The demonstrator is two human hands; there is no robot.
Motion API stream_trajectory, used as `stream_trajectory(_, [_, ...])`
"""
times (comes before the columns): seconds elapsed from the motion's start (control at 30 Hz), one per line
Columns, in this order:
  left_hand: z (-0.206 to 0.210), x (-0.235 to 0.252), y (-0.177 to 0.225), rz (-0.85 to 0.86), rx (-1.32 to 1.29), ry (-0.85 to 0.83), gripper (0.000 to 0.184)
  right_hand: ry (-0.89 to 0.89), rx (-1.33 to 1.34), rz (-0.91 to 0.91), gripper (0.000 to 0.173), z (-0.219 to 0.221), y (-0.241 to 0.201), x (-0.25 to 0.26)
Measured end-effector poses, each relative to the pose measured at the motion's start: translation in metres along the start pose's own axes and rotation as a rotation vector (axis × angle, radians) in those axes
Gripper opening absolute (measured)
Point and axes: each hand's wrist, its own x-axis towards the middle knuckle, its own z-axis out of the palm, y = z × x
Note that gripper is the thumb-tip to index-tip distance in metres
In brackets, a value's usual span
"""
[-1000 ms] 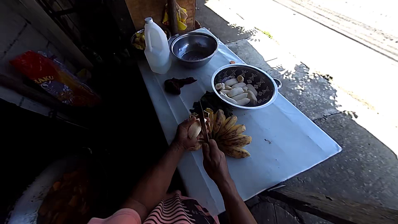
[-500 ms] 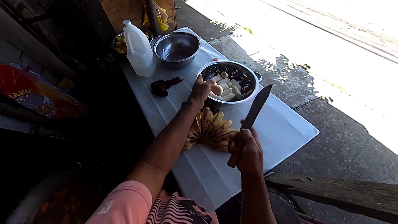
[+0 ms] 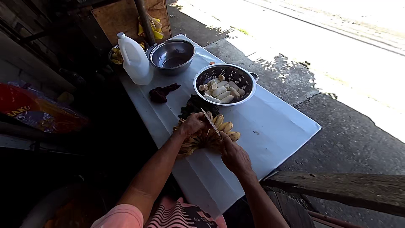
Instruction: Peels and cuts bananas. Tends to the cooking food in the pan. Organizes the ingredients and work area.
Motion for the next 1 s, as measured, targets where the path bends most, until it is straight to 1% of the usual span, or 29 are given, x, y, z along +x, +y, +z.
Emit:
stream_trajectory(0.07, [0.001, -0.002, -0.006, 0.056, -0.023, -0.007, 0.037, -0.050, 0.118, -0.002, 0.048, 0.000, -0.006, 0.023])
stream_trajectory(0.13, [0.001, -0.002, -0.014, 0.088, -0.084, 0.003, 0.045, -0.068, 0.302, 0.020, 0.047, 0.007, -0.013, 0.044])
stream_trajectory(0.17, [0.001, -0.001, -0.020, 0.099, -0.130, 0.035, 0.046, -0.068, 0.415, 0.039, 0.046, 0.012, -0.018, 0.048])
stream_trajectory(0.27, [0.005, -0.004, -0.027, 0.098, -0.276, 0.190, 0.036, -0.090, 0.840, 0.064, 0.044, 0.031, -0.027, 0.036])
stream_trajectory(0.33, [0.009, -0.004, -0.023, 0.055, -0.328, 0.288, 0.034, -0.138, 1.095, 0.041, 0.048, 0.042, -0.031, 0.024])
stream_trajectory(0.37, [0.012, -0.004, -0.022, 0.038, -0.340, 0.314, 0.035, -0.130, 1.181, 0.035, 0.047, 0.048, -0.031, 0.023])
stream_trajectory(0.43, [0.016, -0.006, -0.027, 0.053, -0.362, 0.300, 0.038, -0.071, 1.313, 0.040, 0.042, 0.060, -0.029, 0.029])
stream_trajectory(0.5, [0.009, -0.008, -0.030, 0.096, -0.391, 0.233, 0.038, -0.024, 1.412, 0.065, 0.039, 0.064, -0.029, 0.036])
stream_trajectory(0.57, [0.000, -0.010, -0.031, 0.114, -0.413, 0.172, 0.034, -0.009, 1.477, 0.104, 0.036, 0.062, -0.025, 0.042])
stream_trajectory(0.63, [0.002, -0.011, -0.026, 0.100, -0.307, 0.192, 0.033, -0.018, 1.479, 0.107, 0.035, 0.062, -0.024, 0.044])
stream_trajectory(0.67, [0.005, -0.010, -0.025, 0.089, -0.209, 0.216, 0.037, -0.025, 1.477, 0.097, 0.034, 0.064, -0.025, 0.043])
stream_trajectory(0.73, [0.015, -0.005, -0.022, 0.063, -0.034, 0.270, 0.056, -0.033, 1.482, 0.062, 0.034, 0.068, -0.027, 0.042])
stream_trajectory(0.77, [0.018, -0.002, -0.021, 0.060, 0.021, 0.303, 0.059, -0.030, 1.482, 0.052, 0.034, 0.068, -0.027, 0.042])
stream_trajectory(0.8, [0.020, -0.003, -0.022, 0.069, 0.057, 0.315, 0.058, -0.020, 1.483, 0.054, 0.034, 0.069, -0.026, 0.042])
stream_trajectory(0.87, [0.016, -0.012, -0.020, 0.102, 0.171, 0.280, 0.056, 0.005, 1.477, 0.065, 0.034, 0.070, -0.021, 0.043])
stream_trajectory(0.97, [0.002, -0.032, -0.016, 0.097, 0.409, 0.227, 0.067, 0.009, 1.434, 0.097, 0.033, 0.061, -0.018, 0.043])
stream_trajectory(1.0, [0.000, -0.037, -0.018, 0.085, 0.410, 0.242, 0.064, 0.025, 1.421, 0.102, 0.033, 0.056, -0.020, 0.039])
